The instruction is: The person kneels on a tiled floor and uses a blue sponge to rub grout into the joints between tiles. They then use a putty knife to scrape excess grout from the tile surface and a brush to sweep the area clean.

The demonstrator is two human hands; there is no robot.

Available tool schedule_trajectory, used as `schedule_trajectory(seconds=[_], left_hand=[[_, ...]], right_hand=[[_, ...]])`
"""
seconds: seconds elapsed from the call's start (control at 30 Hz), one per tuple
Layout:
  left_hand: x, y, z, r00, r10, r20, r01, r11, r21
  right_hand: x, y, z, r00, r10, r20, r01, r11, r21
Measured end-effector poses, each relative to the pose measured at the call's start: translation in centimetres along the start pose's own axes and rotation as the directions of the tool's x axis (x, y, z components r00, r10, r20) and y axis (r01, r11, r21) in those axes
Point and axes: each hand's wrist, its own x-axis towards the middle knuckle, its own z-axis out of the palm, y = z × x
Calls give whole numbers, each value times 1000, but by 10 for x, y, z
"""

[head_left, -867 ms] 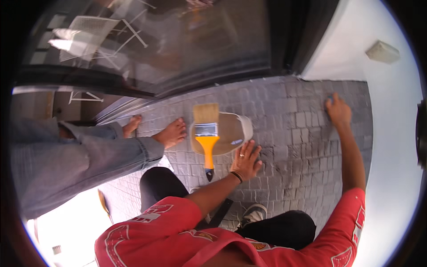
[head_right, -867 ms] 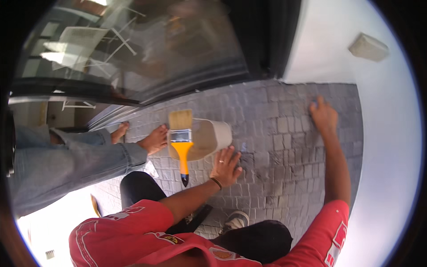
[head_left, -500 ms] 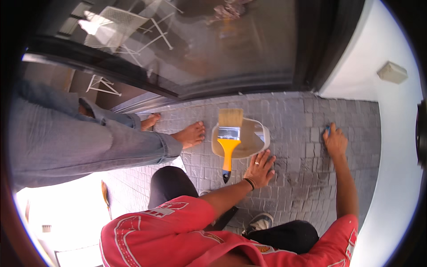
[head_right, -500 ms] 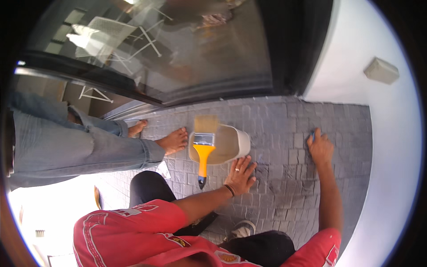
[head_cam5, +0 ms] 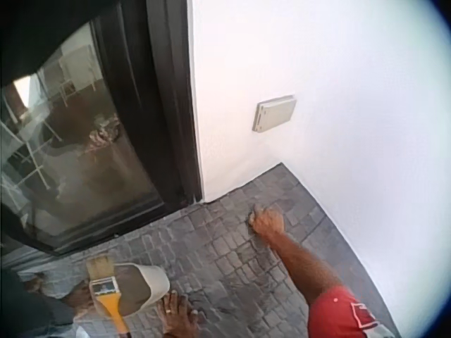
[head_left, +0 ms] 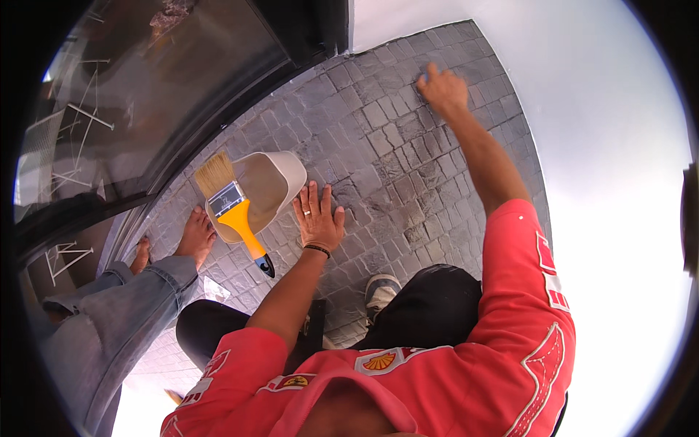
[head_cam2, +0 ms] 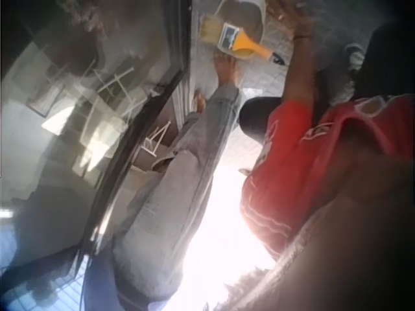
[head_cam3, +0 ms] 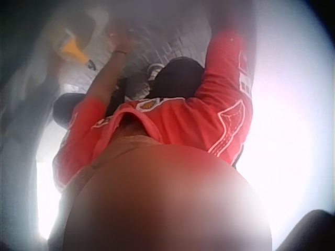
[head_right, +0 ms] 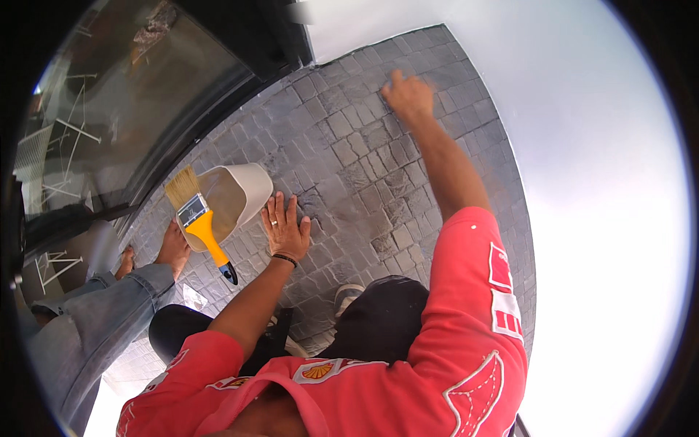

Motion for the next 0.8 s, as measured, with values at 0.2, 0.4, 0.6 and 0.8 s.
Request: schedule_trajectory(seconds=[0.2,0.4,0.6,0.8], left_hand=[[0,0,0,1000,13,-24,-12,1000,10],[1,-1,0,1000,9,-19,-8,1000,16],[0,-1,-2,1000,12,-25,-12,1000,12],[2,-3,0,1000,11,-6,-11,1000,15]], right_hand=[[-62,-12,27,926,-319,203,336,940,-57],[-71,-12,15,812,-489,318,511,859,15],[-76,-29,19,920,-302,249,315,949,-12],[-31,79,26,996,63,60,-45,965,-260]])
